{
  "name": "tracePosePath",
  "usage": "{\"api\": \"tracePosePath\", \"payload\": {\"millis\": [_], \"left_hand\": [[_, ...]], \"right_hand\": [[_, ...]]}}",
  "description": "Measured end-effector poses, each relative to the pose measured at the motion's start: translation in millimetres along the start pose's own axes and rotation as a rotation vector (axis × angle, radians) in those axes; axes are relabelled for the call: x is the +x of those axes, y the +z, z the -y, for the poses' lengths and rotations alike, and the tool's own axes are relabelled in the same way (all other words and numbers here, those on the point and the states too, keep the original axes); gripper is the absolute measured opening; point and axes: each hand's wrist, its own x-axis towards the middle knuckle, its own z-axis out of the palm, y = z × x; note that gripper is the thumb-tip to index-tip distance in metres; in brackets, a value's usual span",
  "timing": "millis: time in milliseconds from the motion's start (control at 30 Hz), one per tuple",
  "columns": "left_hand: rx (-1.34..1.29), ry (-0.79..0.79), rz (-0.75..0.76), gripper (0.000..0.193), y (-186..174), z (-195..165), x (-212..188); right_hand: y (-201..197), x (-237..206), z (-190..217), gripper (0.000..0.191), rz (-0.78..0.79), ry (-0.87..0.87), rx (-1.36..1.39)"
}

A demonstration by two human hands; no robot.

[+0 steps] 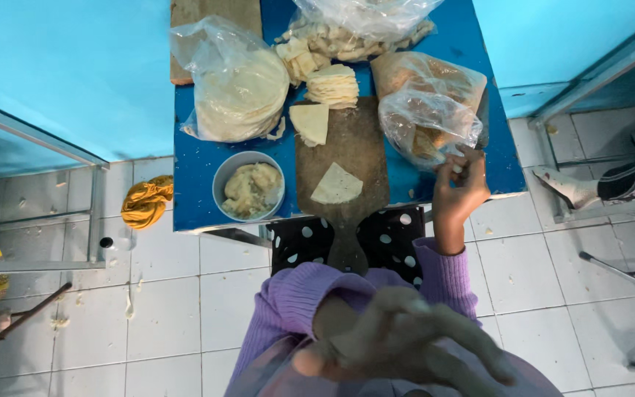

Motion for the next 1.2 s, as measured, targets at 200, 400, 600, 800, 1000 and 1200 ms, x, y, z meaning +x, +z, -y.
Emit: {"api": "tracePosePath", "payload": {"millis": [200, 400, 600, 800, 1000, 1200], "left_hand": [[-0.109, -0.095, 0.053, 0.09, 6, 29, 17], [-0.169, -0.178, 0.078, 0.085, 4, 47, 18], [-0.113, -0.269, 0.093, 0.08, -5, 62, 18], [0.558, -0.351, 0.046, 0.069, -51, -11, -9], [1.862, -0.269, -0.608, 0.028, -89, -75, -19], [2.593, -0.37, -0.732, 0.037, -105, -94, -25]], "right_hand": [[-2, 4, -1, 0.027, 0.006, -0.008, -0.004], [-1, 4, -2, 0.027, 0.002, 0.02, 0.009], [-1, 5, -7, 0.025, 0.006, 0.035, 0.043], [-7, 8, -16, 0.023, -0.054, 0.152, 0.197], [-31, 16, -11, 0.024, -0.06, 0.204, 0.291], [-42, 5, 5, 0.024, 0.028, 0.256, 0.321]]}}
